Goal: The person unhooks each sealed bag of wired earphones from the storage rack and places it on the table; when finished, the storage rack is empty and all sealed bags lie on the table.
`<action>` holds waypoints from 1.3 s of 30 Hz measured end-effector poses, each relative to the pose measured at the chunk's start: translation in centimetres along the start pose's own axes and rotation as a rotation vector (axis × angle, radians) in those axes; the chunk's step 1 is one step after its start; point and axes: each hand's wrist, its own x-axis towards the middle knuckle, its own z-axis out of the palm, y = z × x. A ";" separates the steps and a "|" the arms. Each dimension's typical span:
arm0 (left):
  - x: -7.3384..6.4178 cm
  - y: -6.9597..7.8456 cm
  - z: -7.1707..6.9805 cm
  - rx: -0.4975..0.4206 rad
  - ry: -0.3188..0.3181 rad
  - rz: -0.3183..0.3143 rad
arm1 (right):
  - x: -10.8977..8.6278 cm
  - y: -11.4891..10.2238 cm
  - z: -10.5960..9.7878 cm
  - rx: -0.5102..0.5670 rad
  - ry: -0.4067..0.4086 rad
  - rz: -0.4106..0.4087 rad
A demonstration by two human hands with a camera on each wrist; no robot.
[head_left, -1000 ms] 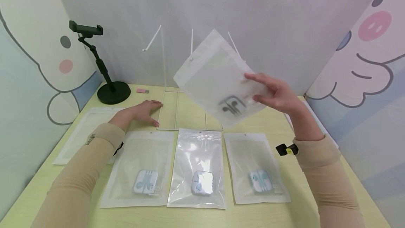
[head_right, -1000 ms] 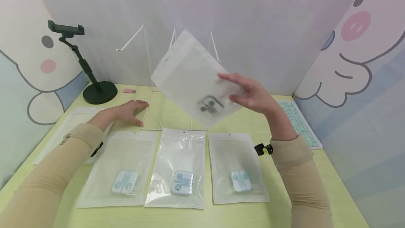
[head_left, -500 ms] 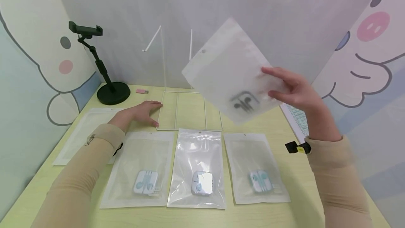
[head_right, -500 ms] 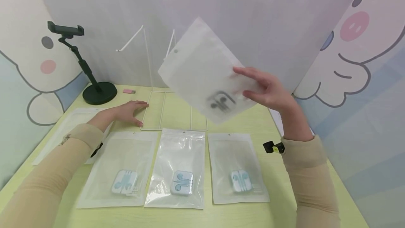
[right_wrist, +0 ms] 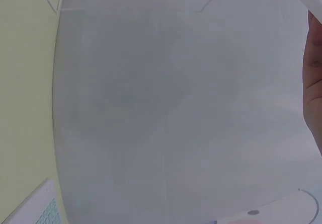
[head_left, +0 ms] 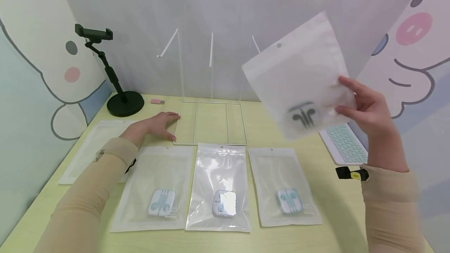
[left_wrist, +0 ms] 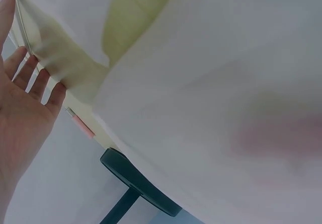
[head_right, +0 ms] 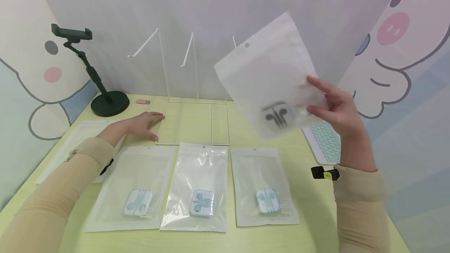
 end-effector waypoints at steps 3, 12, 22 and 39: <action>-0.1 0.0 0.0 0.002 -0.001 -0.002 | -0.8 -0.2 -0.7 0.070 0.046 -0.010; 0.0 -0.1 0.0 -0.010 -0.003 0.009 | -3.0 0.9 -3.1 0.253 0.210 0.016; 0.0 -0.1 0.0 -0.006 0.000 0.006 | -5.2 4.4 -4.2 0.287 0.463 0.145; 0.0 -0.3 0.0 -0.010 0.001 0.010 | -6.8 11.5 -2.1 0.125 0.477 0.499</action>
